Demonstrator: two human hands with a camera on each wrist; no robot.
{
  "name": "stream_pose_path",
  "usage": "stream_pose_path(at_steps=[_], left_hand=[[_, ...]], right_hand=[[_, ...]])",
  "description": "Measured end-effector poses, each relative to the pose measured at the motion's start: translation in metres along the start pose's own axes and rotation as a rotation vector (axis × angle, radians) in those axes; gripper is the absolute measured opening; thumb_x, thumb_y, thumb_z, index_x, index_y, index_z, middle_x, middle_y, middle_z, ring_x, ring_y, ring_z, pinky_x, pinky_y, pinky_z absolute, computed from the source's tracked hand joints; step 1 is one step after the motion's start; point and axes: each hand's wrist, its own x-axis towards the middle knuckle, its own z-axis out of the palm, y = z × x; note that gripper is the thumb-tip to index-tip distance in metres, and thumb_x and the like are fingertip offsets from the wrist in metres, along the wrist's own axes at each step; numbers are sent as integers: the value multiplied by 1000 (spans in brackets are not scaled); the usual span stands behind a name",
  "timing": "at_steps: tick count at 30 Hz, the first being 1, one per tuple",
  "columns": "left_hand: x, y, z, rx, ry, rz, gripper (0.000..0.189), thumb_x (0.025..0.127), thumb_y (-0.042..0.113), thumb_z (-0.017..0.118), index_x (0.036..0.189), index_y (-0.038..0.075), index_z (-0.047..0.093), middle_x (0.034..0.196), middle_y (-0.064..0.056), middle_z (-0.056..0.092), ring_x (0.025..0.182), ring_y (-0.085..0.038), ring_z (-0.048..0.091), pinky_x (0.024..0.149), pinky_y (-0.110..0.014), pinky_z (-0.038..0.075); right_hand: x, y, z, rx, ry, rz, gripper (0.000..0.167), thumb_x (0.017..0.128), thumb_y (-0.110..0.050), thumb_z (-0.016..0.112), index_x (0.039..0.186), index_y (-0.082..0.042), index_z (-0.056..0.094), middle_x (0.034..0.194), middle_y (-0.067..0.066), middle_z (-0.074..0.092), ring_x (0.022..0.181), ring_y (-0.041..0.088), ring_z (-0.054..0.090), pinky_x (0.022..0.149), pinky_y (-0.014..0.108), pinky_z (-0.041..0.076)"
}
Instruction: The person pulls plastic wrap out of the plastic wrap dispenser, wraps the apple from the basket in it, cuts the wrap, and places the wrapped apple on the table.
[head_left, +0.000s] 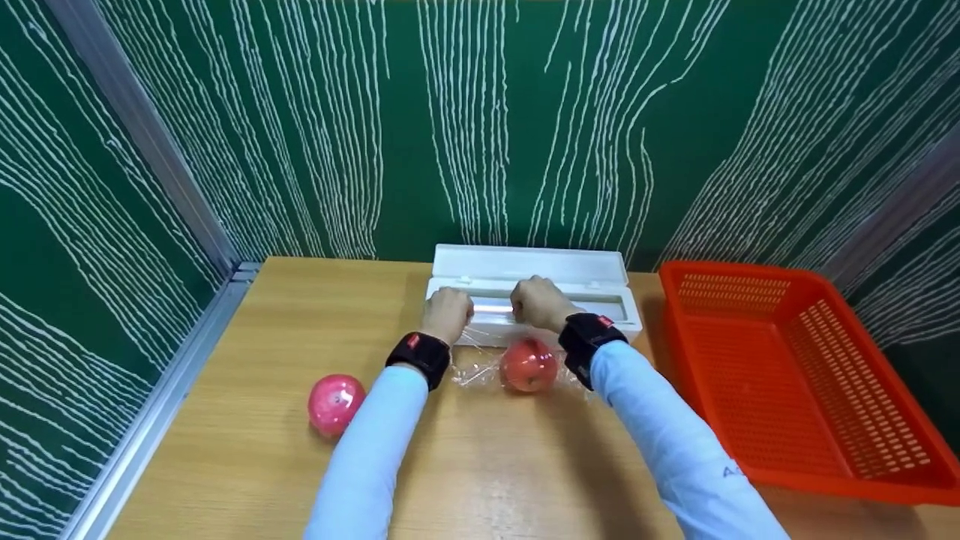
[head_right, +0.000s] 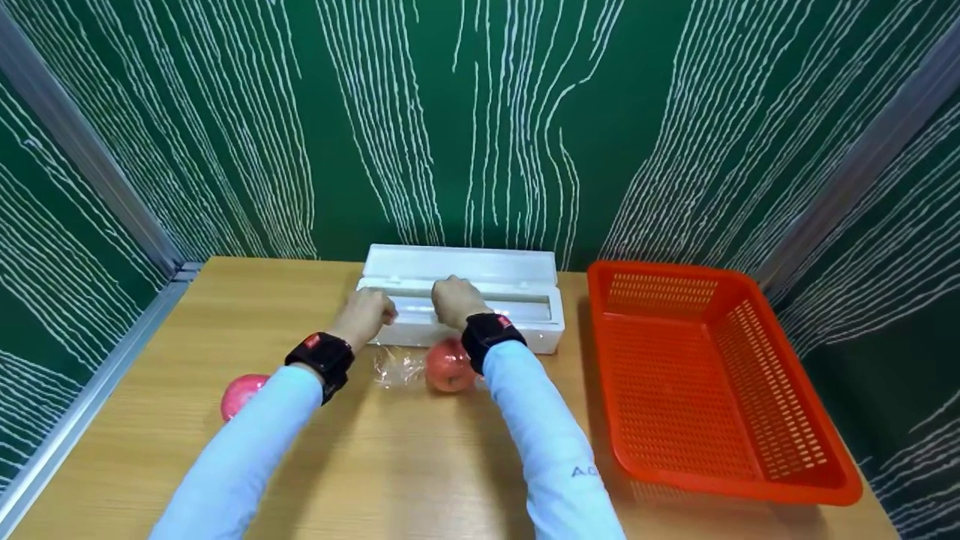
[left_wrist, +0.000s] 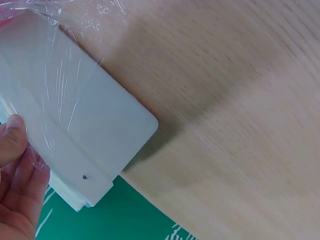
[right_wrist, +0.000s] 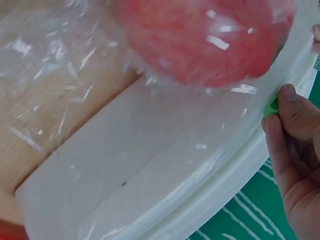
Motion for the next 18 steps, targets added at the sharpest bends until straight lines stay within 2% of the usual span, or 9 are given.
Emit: stream_pose_path(at_steps=[5,10,18], left_hand=[[-1,-3,-1,-8,-3,-26,16,67,-3,59,56,7,65,69,-10,65,69,-29,61,58,-40,52],[0,0,-2,-42,-12,-56,18,69,-4,57,55,6,64,70,-10,65,69,-30,61,58,-41,52],[-1,2,4,-10,8,-27,20,70,-4,57,55,6,65,70,-9,65,69,-27,61,57,-39,52]], right_hand=[[0,2,-2,-11,12,-58,13,61,8,60,58,-5,64,60,3,61,59,20,55,57,33,48],[-3,4,-6,13,13,-60,16,60,10,58,56,-4,63,57,2,60,55,16,51,54,31,46],[-8,9,-10,28,-26,-47,16,63,10,59,56,-4,61,55,0,54,55,14,46,53,26,41]])
